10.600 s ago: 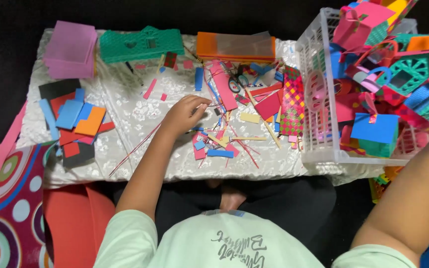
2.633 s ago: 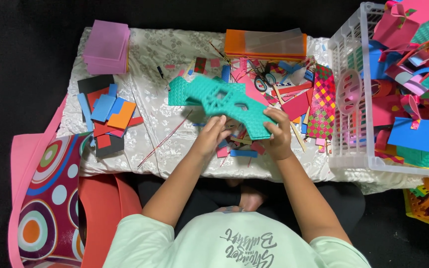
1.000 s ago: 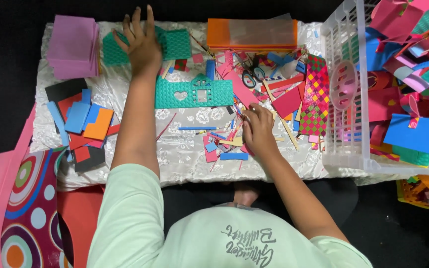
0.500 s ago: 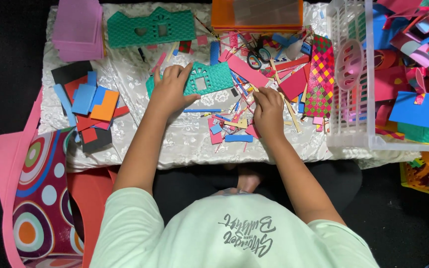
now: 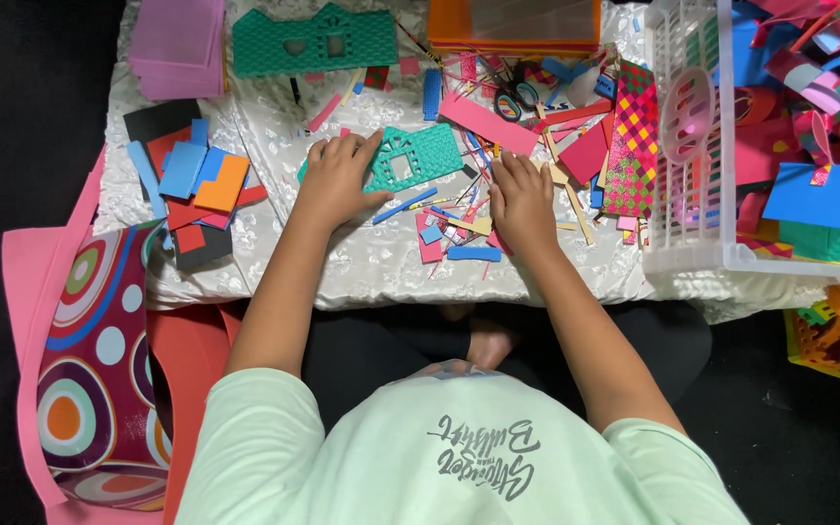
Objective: Assembling a small decorative house using pre-cut paper and foam pieces and liquid glue
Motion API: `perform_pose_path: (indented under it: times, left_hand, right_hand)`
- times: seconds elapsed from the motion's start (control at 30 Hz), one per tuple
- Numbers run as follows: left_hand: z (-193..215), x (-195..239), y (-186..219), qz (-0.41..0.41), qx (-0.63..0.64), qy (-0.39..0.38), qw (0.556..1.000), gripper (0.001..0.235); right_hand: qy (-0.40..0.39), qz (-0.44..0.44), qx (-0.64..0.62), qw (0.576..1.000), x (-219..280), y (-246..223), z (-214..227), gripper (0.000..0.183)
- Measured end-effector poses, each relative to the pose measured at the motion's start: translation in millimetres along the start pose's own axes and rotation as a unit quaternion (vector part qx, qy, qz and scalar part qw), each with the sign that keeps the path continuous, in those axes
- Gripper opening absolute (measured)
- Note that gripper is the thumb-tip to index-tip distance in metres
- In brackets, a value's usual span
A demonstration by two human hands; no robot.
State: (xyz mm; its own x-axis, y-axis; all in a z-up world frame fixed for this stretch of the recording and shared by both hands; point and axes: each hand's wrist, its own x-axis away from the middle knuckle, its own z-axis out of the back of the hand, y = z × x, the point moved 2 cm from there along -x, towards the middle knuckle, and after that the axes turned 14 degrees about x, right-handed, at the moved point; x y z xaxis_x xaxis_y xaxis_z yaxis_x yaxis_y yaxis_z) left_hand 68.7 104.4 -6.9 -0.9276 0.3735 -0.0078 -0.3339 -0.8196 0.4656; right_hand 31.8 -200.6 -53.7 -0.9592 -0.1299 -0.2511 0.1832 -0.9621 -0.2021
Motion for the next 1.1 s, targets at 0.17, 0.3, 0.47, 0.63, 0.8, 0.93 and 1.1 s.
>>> perform_pose_path:
  times: [0.17, 0.3, 0.47, 0.63, 0.8, 0.93, 1.1]
  left_hand:
    - [0, 3, -4, 0.0, 0.011, 0.019, 1.0, 0.098]
    - [11, 5, 5, -0.004, 0.013, 0.043, 0.999, 0.101]
    - [21, 10, 6, -0.019, 0.045, 0.112, 0.992, 0.118]
    - [53, 23, 62, -0.074, 0.197, 0.149, 0.966, 0.116]
    - [8, -1, 80, -0.283, 0.513, 0.187, 0.788, 0.111]
    - [-20, -19, 100, -0.371, 0.597, 0.221, 0.677, 0.109]
    - [-62, -13, 75, -0.228, 0.584, 0.186, 0.757, 0.096]
  right_hand:
    - [-0.034, 0.067, -0.025, 0.997, -4, -2, -7, 0.037]
    - [-0.068, 0.113, -0.015, 0.991, -9, -2, -13, 0.04]
    - [-0.052, 0.114, -0.035, 0.991, -15, -4, -9, 0.039]
    - [-0.011, 0.096, -0.156, 0.983, -17, -22, 20, 0.042]
    - [-0.039, 0.076, -0.359, 0.929, -8, -54, 46, 0.049]
    - [-0.177, -0.066, -0.64, 0.745, -7, -37, 1, 0.077]
    - [-0.069, -0.145, -0.734, 0.66, -9, -6, 18, 0.04]
